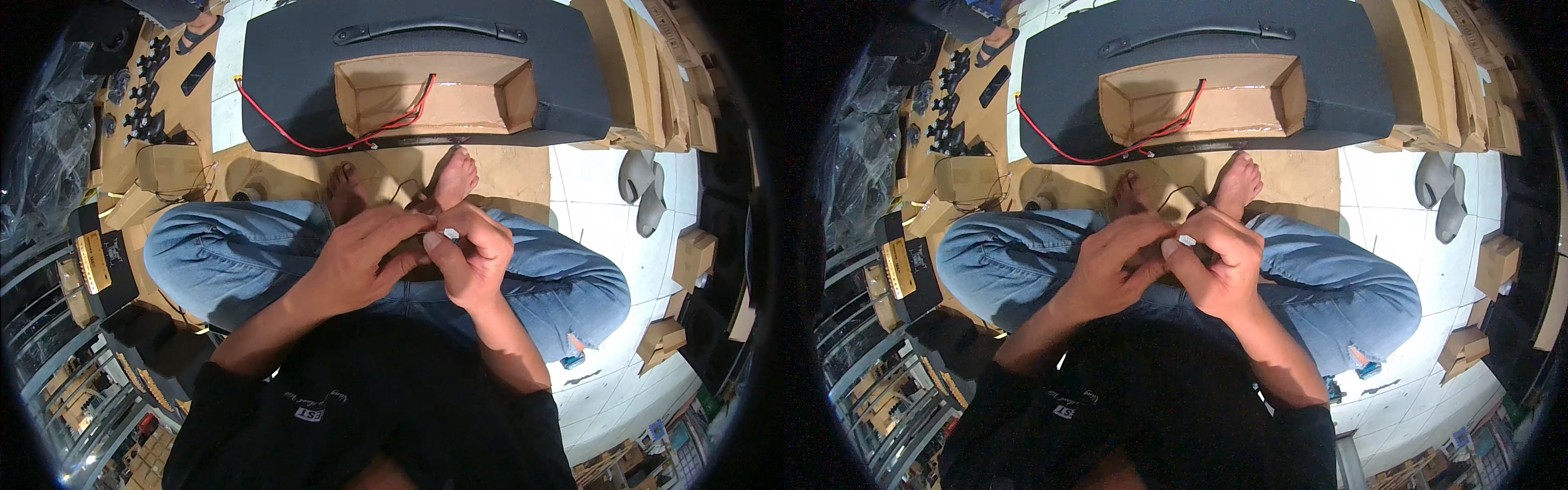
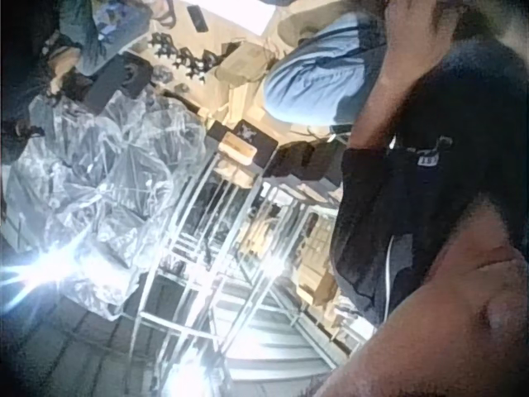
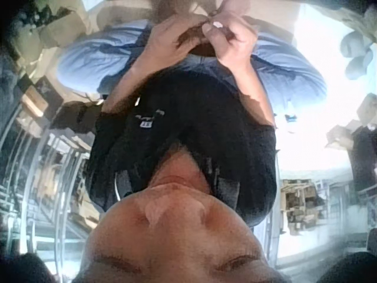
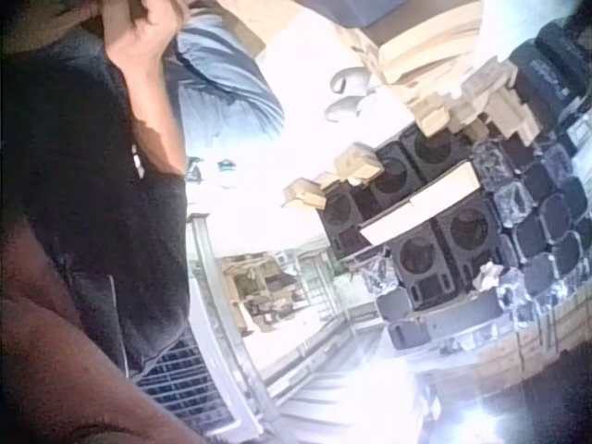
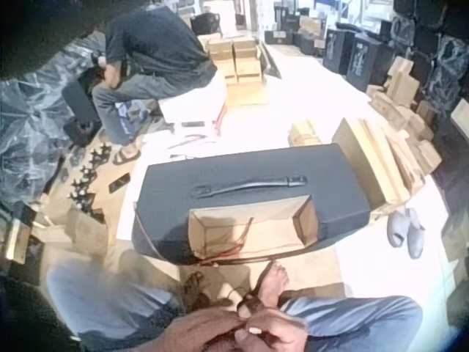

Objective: The person uses a hot glue gun to attach a cardboard insert to the inside of a black speaker enclosure. They then connect and secure wires inside the enclosure using electrical tape.

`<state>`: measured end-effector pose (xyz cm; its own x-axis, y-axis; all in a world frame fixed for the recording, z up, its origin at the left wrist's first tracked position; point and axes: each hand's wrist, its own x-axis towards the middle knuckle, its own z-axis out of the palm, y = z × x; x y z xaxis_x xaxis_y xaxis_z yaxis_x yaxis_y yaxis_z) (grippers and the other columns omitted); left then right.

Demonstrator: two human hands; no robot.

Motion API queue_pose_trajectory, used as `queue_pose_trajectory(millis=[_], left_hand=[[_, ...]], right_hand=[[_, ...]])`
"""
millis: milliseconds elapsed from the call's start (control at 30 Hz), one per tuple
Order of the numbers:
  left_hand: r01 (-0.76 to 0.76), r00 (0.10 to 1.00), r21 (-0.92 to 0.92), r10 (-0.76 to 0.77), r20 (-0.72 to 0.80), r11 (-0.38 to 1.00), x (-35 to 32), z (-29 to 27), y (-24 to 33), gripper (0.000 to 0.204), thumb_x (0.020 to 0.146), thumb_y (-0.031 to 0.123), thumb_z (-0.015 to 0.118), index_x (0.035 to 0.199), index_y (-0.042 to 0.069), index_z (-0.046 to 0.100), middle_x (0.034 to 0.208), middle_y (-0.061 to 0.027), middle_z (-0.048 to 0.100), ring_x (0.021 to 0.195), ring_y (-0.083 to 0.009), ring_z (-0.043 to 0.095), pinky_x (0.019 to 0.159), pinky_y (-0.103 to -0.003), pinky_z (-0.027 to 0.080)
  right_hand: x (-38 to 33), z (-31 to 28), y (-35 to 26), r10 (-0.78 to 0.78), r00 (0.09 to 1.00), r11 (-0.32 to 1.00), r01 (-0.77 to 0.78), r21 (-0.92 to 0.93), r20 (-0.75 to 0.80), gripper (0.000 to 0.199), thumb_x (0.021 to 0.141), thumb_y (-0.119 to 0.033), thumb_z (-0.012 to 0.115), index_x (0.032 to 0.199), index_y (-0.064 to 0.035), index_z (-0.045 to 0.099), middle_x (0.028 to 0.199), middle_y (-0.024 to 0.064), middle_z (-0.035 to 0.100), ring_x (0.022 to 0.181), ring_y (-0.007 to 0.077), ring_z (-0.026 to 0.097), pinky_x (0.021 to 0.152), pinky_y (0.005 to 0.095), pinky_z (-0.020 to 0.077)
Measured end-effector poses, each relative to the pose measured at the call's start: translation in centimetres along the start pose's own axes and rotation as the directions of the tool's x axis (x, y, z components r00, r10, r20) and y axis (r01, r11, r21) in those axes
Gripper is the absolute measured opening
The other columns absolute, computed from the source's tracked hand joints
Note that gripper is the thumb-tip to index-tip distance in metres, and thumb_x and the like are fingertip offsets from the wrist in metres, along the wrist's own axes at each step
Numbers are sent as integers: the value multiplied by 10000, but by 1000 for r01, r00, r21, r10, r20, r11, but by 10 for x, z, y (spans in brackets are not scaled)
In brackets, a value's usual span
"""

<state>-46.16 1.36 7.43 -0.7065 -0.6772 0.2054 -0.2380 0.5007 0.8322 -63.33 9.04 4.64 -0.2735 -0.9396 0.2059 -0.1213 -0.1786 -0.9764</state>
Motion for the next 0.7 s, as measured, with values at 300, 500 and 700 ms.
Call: queue_pose_trajectory(millis=[300, 500, 700], left_hand=[[393, 920, -316, -374, 121, 864, -12, 9, 2, 167, 1035, 79, 602, 1075, -37, 716, 770, -66, 699, 644, -123, 648, 604, -259, 512], [537, 840, -651, -413, 353, 537, -7, 2, 12, 229, 1054, 146, 580, 1079, -61, 675, 773, -114, 684, 620, -149, 629, 525, -263, 485], [586, 802, -725, -392, 452, 362, 13, 3, 29, 283, 1068, 153, 530, 1076, -98, 661, 726, -136, 662, 573, -185, 612, 492, -270, 468]], right_hand=[[0, -2, 2, 176, 981, 962, -189, 195, 83, 185, 864, -93, 789, 988, 7, 694, 839, 47, 651, 675, 112, 606, 621, 238, 489], [-6, -16, 17, 55, 977, 846, -155, 509, 207, 217, 974, -3, 675, 1183, 46, 642, 906, 92, 725, 736, 125, 697, 649, 244, 518], [-2, -21, 10, 43, 988, 724, -135, 677, 151, 312, 1007, -55, 650, 1311, 17, 645, 885, 19, 702, 803, 42, 631, 713, 207, 489]])
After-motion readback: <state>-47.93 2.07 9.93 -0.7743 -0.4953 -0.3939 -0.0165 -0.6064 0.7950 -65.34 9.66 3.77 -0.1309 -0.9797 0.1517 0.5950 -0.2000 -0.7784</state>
